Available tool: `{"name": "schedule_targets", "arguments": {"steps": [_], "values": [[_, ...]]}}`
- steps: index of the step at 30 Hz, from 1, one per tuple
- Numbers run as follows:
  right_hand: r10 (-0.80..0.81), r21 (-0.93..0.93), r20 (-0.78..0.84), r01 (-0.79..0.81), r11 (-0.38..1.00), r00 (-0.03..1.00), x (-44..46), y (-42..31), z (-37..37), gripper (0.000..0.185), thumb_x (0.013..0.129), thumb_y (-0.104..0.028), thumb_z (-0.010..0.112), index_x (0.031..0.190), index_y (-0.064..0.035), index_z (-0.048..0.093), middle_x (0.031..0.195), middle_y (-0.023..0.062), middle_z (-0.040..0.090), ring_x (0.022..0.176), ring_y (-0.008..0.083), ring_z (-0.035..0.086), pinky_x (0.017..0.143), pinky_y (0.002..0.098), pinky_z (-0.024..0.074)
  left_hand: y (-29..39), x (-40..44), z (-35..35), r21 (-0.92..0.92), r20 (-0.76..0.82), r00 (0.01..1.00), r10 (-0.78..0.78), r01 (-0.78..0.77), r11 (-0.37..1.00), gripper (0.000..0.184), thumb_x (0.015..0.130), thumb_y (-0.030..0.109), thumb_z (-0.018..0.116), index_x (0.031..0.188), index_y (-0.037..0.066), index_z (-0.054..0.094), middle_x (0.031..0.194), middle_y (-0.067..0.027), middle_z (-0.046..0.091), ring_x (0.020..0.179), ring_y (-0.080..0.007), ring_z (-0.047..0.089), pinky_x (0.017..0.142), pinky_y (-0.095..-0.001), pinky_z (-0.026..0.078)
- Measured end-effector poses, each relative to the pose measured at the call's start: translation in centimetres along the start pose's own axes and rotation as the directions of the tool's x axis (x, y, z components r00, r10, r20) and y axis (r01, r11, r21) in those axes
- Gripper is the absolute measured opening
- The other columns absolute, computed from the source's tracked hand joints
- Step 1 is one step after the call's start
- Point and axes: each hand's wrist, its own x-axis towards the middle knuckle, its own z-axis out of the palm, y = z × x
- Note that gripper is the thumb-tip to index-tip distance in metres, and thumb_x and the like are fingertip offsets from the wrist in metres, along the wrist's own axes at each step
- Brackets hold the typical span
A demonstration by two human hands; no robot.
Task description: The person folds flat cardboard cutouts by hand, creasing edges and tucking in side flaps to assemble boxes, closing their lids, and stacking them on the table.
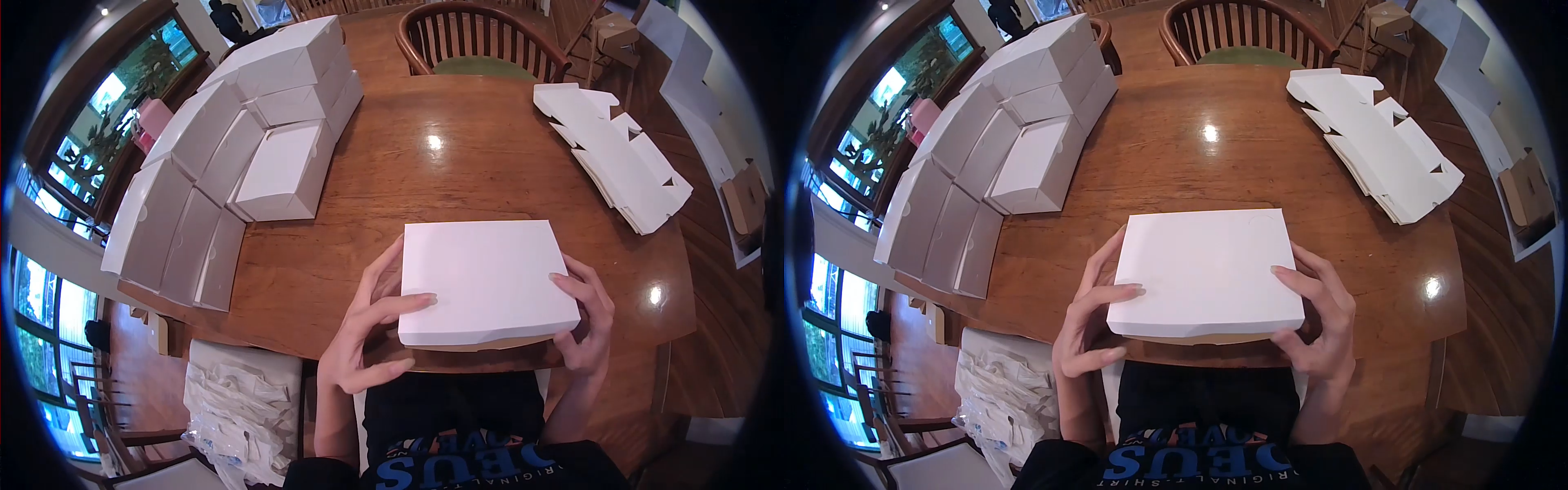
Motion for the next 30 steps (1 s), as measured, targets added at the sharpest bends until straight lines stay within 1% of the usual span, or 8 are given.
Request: {"name": "schedule_targets", "arguments": {"steps": [2,6,8,11,18,21,27,30], "values": [[-0.002,0.000,-0.011,0.002,1.000,1.000,0.0,0.0,0.0,0.051,0.075,-0.031,0.076,0.116,-0.0021,0.066,0.125,0.0289,0.056,0.111,0.0407,0.062,0.091,0.0439,0.0516,0.0,0.1,0.1,0.015,-0.003,0.999,0.047,-0.047,0.999,0.046,0.075,0.018,0.072,0.120,0.007,0.068,0.154,-0.0273,0.021,0.140,-0.0480,0.030,0.110,-0.0538,0.035],[0.006,0.026,-0.026,-0.006,1.000,1.000,0.0,-0.2,0.3,0.037,0.077,-0.020,0.072,0.109,-0.0015,0.070,0.123,0.0292,0.058,0.108,0.0410,0.064,0.090,0.0447,0.0522,-1.1,-0.2,0.8,0.085,-0.046,0.999,0.007,-0.003,0.996,0.042,0.073,0.016,0.076,0.114,0.008,0.071,0.155,-0.0271,0.020,0.139,-0.0481,0.032,0.109,-0.0542,0.036],[0.019,0.047,-0.021,-0.018,0.999,1.000,-0.1,-0.1,0.2,0.036,0.076,-0.018,0.072,0.108,-0.0015,0.071,0.123,0.0295,0.057,0.109,0.0414,0.063,0.091,0.0454,0.0519,-1.5,-0.4,1.0,0.146,-0.067,0.998,0.002,0.008,0.989,0.039,0.071,0.011,0.078,0.109,0.009,0.074,0.155,-0.0271,0.019,0.138,-0.0483,0.033,0.109,-0.0545,0.036],[0.034,0.098,-0.015,-0.032,0.995,0.999,-0.5,0.3,0.3,0.035,0.075,-0.016,0.073,0.106,-0.0015,0.072,0.124,0.0306,0.056,0.111,0.0429,0.062,0.093,0.0471,0.0514,-1.3,-0.4,1.2,0.105,-0.083,0.996,-0.021,0.030,0.994,0.036,0.071,0.005,0.076,0.107,0.010,0.075,0.155,-0.0268,0.019,0.139,-0.0484,0.032,0.109,-0.0557,0.036],[0.030,0.221,0.014,-0.033,0.975,0.999,-1.0,0.5,0.3,0.029,0.078,-0.008,0.070,0.106,-0.0048,0.074,0.130,0.0335,0.051,0.116,0.0458,0.058,0.097,0.0490,0.0509,-1.0,-0.5,1.5,0.046,-0.049,0.998,-0.042,0.044,0.998,0.030,0.076,0.009,0.078,0.105,0.011,0.076,0.156,-0.0258,0.015,0.140,-0.0481,0.028,0.107,-0.0567,0.041],[0.077,0.249,0.061,-0.089,0.964,0.995,-1.1,0.3,0.1,0.030,0.078,-0.006,0.069,0.107,-0.0065,0.075,0.133,0.0340,0.049,0.119,0.0462,0.057,0.097,0.0489,0.0508,-1.7,-0.6,1.4,0.087,-0.023,0.999,0.039,-0.037,0.996,0.029,0.076,0.012,0.078,0.105,0.011,0.076,0.157,-0.0261,0.013,0.140,-0.0481,0.027,0.106,-0.0559,0.042],[0.089,0.111,0.111,-0.101,0.989,0.990,-1.3,0.2,-0.2,0.035,0.072,-0.007,0.076,0.106,-0.0125,0.076,0.134,0.0300,0.051,0.117,0.0411,0.059,0.095,0.0455,0.0527,-2.0,-1.2,1.6,0.116,-0.054,0.999,-0.001,0.007,0.993,0.029,0.074,0.011,0.080,0.103,0.010,0.077,0.156,-0.0269,0.017,0.140,-0.0479,0.028,0.107,-0.0548,0.041],[0.093,-0.001,0.090,-0.093,0.996,0.992,-1.6,0.2,-0.1,0.039,0.066,-0.010,0.080,0.104,-0.0168,0.077,0.133,0.0260,0.054,0.117,0.0381,0.059,0.097,0.0434,0.0503,-2.3,-1.6,1.8,0.268,-0.092,0.996,0.016,0.009,0.963,0.031,0.070,0.012,0.082,0.100,0.013,0.078,0.152,-0.0265,0.027,0.140,-0.0479,0.029,0.109,-0.0547,0.039]]}}
